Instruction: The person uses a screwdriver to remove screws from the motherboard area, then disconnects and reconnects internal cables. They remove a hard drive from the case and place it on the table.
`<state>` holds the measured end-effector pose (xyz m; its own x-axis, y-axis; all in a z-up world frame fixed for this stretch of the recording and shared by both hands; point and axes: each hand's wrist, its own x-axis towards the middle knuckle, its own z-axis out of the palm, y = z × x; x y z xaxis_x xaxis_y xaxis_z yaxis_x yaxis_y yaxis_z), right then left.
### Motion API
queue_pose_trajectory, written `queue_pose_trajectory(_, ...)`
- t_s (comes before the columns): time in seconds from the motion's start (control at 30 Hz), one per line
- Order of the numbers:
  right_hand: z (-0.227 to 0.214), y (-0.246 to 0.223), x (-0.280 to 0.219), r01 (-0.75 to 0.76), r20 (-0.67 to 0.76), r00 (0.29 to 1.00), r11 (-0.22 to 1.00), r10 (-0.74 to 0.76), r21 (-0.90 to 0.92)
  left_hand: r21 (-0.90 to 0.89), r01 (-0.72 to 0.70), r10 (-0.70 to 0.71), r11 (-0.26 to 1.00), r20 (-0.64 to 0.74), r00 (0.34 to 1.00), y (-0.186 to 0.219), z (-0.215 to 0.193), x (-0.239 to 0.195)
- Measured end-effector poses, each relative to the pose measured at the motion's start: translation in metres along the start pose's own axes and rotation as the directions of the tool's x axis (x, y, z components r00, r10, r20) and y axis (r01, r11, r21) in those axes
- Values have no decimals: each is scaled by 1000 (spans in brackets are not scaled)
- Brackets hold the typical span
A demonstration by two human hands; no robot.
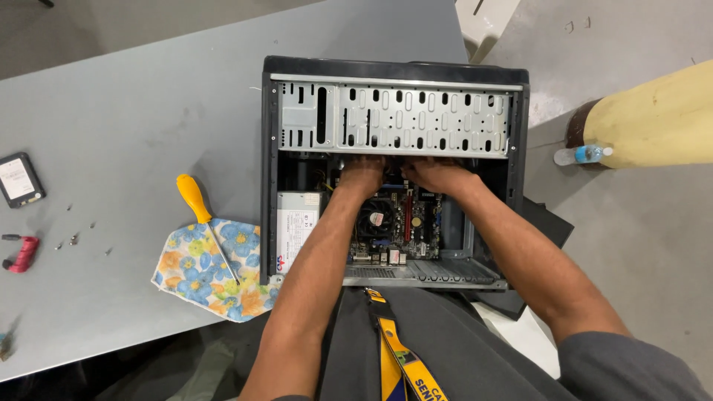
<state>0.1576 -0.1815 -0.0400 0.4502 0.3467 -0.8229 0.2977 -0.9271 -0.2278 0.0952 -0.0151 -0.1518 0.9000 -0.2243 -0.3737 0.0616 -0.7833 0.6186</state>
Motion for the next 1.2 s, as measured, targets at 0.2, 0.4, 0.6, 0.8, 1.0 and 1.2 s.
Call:
queue_pose_trajectory(0.2,23,19,22,5,14,1000,1000,-5,-29,76,-19,22,997,-38,999,-4,-3,4)
queue_pose_trajectory(0.4,16,9,9,36,-20,999,991,-34,127,168,-22,37,986,-88,995,-10,-11,13)
queue_pose_trajectory(0.6,72,60,74,72,-138,988,997,-67,29,241,-23,53,970,-120,991,-4,-7,16)
queue_pose_trajectory(0.8,54,56,67,57,-62,997,972,-44,229,293,-56,94,954,-118,989,-7,-9,15)
queue_pose_trajectory(1.0,54,52,65,13,-7,1000,970,-12,243,358,-68,128,931,-146,981,-13,-11,14)
queue_pose_trajectory(1.2,53,50,65,-14,0,1000,967,14,255,425,-73,160,902,-172,972,-9,-8,15)
